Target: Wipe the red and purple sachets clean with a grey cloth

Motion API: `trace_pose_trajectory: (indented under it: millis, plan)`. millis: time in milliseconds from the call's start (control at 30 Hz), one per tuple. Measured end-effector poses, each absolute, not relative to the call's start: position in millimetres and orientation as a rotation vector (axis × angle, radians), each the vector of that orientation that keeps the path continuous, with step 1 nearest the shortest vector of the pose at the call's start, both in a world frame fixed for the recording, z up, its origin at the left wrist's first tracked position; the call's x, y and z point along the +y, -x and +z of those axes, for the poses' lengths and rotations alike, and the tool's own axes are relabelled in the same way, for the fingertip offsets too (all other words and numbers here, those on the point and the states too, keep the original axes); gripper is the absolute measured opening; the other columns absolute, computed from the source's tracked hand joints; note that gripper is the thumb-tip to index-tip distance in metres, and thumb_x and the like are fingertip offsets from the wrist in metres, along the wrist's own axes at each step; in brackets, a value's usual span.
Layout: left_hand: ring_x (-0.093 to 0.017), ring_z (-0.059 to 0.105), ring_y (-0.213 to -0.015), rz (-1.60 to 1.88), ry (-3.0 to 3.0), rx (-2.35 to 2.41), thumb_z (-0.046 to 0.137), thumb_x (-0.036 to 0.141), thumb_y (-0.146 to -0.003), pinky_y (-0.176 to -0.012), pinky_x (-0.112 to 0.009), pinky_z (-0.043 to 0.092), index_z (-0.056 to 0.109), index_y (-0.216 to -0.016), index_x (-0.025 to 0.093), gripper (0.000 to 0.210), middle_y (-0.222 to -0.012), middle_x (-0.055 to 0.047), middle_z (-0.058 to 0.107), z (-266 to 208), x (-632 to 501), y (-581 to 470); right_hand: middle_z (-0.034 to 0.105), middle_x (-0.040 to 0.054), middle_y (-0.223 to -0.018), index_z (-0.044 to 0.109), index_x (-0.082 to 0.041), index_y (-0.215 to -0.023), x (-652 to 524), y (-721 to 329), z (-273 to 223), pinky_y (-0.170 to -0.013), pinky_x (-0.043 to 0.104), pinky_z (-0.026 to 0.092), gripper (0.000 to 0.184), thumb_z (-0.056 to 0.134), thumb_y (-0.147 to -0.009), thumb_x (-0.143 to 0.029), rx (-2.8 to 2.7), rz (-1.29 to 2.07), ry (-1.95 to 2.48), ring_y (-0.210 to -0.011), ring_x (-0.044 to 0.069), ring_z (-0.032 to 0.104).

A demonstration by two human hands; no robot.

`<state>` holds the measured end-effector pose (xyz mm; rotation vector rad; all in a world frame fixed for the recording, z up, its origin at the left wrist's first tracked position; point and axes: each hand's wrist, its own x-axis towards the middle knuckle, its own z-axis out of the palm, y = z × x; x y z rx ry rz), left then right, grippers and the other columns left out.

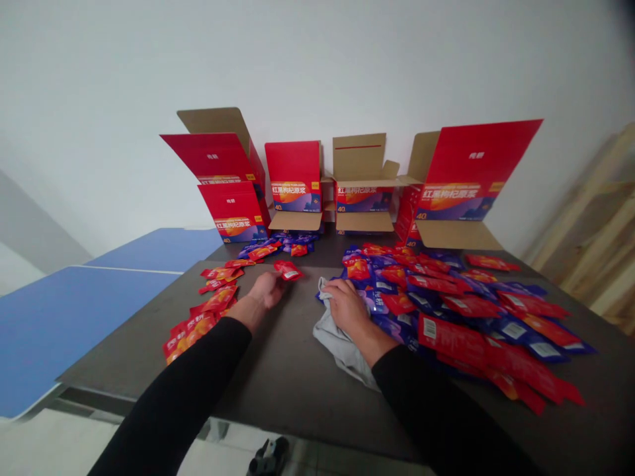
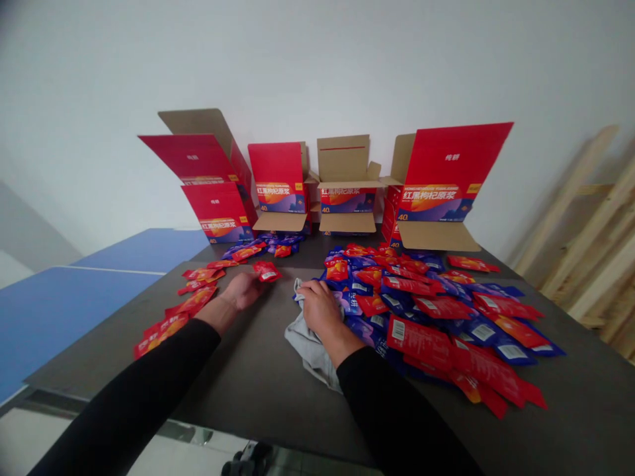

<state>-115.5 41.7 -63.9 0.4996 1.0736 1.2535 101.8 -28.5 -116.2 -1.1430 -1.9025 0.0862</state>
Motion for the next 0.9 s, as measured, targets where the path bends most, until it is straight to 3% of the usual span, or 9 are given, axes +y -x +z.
trace_pose_trajectory:
  millis: [100,200,367,500,667,900]
  plan:
    - [-0.019,0.07,-0.076,1.229,-0.502,0.932,0.043,0.007,-0.09,-0.07,-0.032,0.061,0.061,-0.1,0.011,0.021,-0.09,-0.011,0.07,-66,10,113,0.07,0.0073,-0.111,0.076,-0.023,-0.104,-28,-102,-116,-0.096,0.038,0.052,0.039,0.052,-0.084,0.001,-1.905,0.083,1.144,-0.104,0.024,0.057]
    - [-0.024,0.072,-0.084,1.208,-0.476,0.773,0.042,0.01,-0.088,-0.083,-0.046,0.061,0.062,-0.107,0.007,0.028,-0.096,-0.015,0.071,-70,-12,107,0.069,0.0085,-0.113,0.076,-0.022,-0.104,-26,-103,-118,-0.097,0.039,0.052,0.04,0.051,-0.085,0.002,-1.909,0.073,1.143,-0.104,0.024,0.058]
    - [-0.034,0.069,-0.107,1.209,-0.39,0.584,0.045,0.022,-0.088,-0.088,-0.054,0.057,0.061,-0.122,0.007,0.041,-0.112,-0.019,0.071,-74,-26,105,0.068,0.0079,-0.114,0.074,-0.024,-0.109,-28,-103,-120,-0.1,0.044,0.052,0.044,0.05,-0.083,0.002,-1.917,0.052,1.104,-0.107,0.025,0.057]
    - [-0.033,0.069,-0.106,1.156,-0.366,0.526,0.047,0.037,-0.094,-0.084,-0.049,0.058,0.058,-0.13,0.011,0.046,-0.118,-0.018,0.07,-72,-25,105,0.063,0.009,-0.117,0.069,-0.024,-0.117,-30,-103,-118,-0.103,0.045,0.052,0.05,0.049,-0.079,0.003,-1.882,0.026,1.051,-0.112,0.026,0.056]
    - [-0.025,0.072,-0.093,1.041,-0.369,0.487,0.05,0.038,-0.097,-0.073,-0.035,0.057,0.062,-0.125,0.013,0.039,-0.108,-0.013,0.073,-71,-20,101,0.058,0.0084,-0.119,0.064,-0.026,-0.124,-34,-103,-116,-0.106,0.046,0.052,0.057,0.052,-0.075,0.002,-1.868,-0.028,1.006,-0.114,0.025,0.057]
    - [-0.023,0.071,-0.092,0.958,-0.47,0.438,0.049,0.035,-0.099,-0.092,-0.035,0.053,0.066,-0.119,0.007,0.038,-0.103,-0.013,0.074,-75,-21,88,0.061,0.007,-0.123,0.068,-0.028,-0.117,-49,-97,-117,-0.1,0.04,0.055,0.041,0.059,-0.083,-0.007,-2.019,-0.157,0.816,-0.114,0.023,0.06]
